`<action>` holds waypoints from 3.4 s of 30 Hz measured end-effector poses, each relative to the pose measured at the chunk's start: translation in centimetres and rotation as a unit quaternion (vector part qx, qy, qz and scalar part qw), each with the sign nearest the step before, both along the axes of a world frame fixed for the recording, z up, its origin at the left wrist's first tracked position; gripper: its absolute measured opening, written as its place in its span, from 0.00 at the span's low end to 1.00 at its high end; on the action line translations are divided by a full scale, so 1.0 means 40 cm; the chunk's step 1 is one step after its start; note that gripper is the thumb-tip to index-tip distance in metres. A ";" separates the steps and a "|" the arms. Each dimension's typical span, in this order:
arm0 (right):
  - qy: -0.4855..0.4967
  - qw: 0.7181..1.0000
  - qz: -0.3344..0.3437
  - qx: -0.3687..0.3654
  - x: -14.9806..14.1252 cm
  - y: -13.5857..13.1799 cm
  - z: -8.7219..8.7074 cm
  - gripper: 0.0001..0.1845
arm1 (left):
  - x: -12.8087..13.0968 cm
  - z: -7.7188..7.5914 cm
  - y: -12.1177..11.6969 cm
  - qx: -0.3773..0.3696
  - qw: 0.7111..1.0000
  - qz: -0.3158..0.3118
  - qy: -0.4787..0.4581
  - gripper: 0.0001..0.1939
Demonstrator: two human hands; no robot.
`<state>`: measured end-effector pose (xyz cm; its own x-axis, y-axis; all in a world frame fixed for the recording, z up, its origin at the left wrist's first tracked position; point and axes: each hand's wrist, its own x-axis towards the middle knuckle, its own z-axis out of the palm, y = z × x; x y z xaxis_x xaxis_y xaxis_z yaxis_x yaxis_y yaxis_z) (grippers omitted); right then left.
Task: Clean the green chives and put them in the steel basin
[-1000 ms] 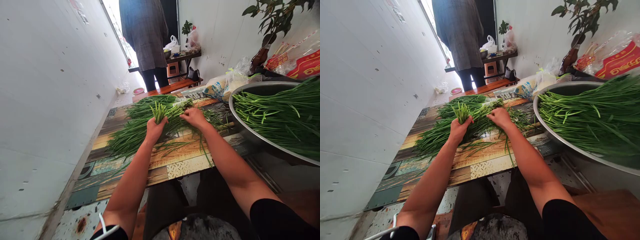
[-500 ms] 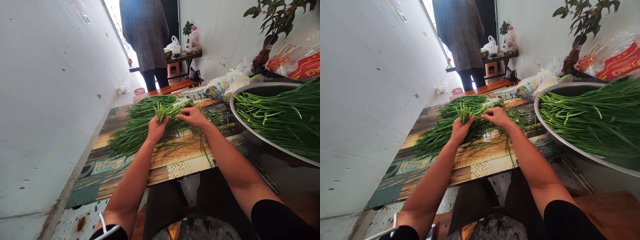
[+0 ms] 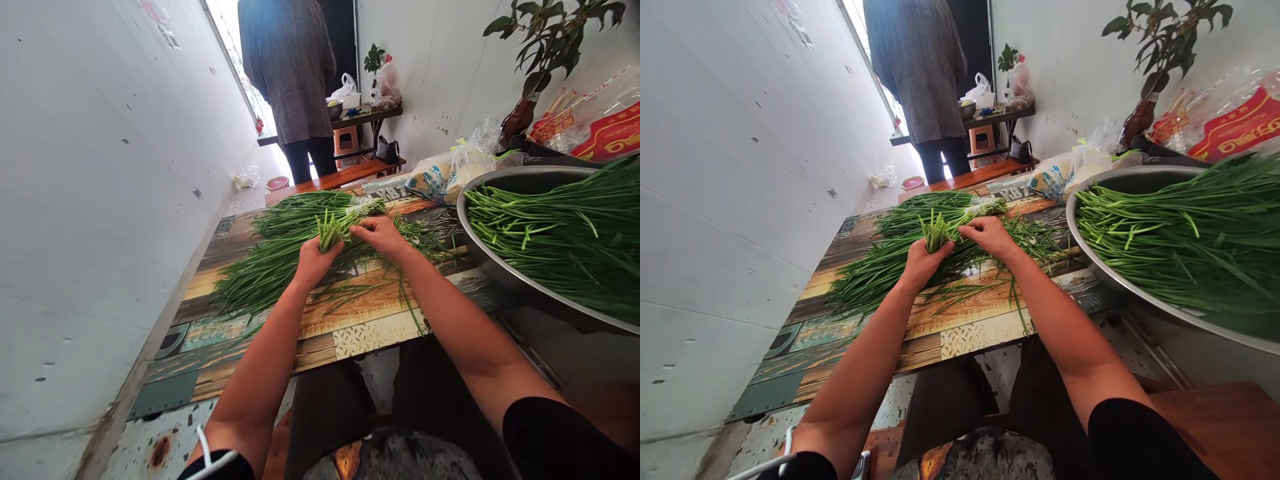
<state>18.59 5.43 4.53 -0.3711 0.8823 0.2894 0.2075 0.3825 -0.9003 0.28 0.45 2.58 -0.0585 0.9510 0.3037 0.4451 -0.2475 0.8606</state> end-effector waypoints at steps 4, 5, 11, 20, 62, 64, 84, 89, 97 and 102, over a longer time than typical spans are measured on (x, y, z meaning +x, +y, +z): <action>0.028 0.999 0.021 0.021 -0.011 0.001 -0.008 0.19 | -0.001 0.005 -0.004 0.005 1.000 0.004 0.015 0.14; 0.037 0.999 0.016 0.020 -0.012 0.001 -0.010 0.19 | -0.001 0.006 -0.004 0.004 1.000 0.005 0.021 0.14; 0.159 0.982 -0.055 -0.083 -0.013 0.009 -0.011 0.19 | -0.003 0.009 -0.004 -0.001 1.000 0.004 0.027 0.14; 0.195 0.974 -0.077 -0.091 0.005 0.030 -0.013 0.20 | -0.004 0.008 -0.002 0.007 1.000 0.023 -0.006 0.15; -0.507 0.848 -0.077 0.134 0.043 0.024 -0.021 0.13 | -0.004 -0.005 0.003 0.007 1.000 0.012 -0.018 0.16; -0.460 0.864 -0.088 0.183 0.044 0.023 -0.020 0.12 | -0.001 0.002 -0.001 0.005 1.000 0.015 -0.016 0.16; 0.094 0.991 -0.096 0.009 0.033 0.022 0.014 0.25 | 0.007 0.008 -0.006 0.021 0.999 0.001 -0.045 0.14; 0.041 0.999 -0.019 -0.003 0.029 0.009 0.016 0.23 | 0.006 -0.001 0.000 0.011 0.999 -0.006 -0.049 0.14; -0.100 0.991 -0.029 0.082 -0.002 -0.001 -0.001 0.25 | 0.005 0.003 0.000 -0.005 1.000 -0.012 -0.014 0.14; -0.059 0.986 -0.148 0.057 0.036 0.041 -0.014 0.29 | 0.005 0.003 -0.003 -0.001 1.000 0.008 -0.017 0.14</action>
<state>20.03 7.08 3.97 -0.1395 0.9214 0.3628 0.4259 0.3866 -0.8180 0.46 0.34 2.72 -0.0834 0.9505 0.2993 0.4193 -0.2390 0.8758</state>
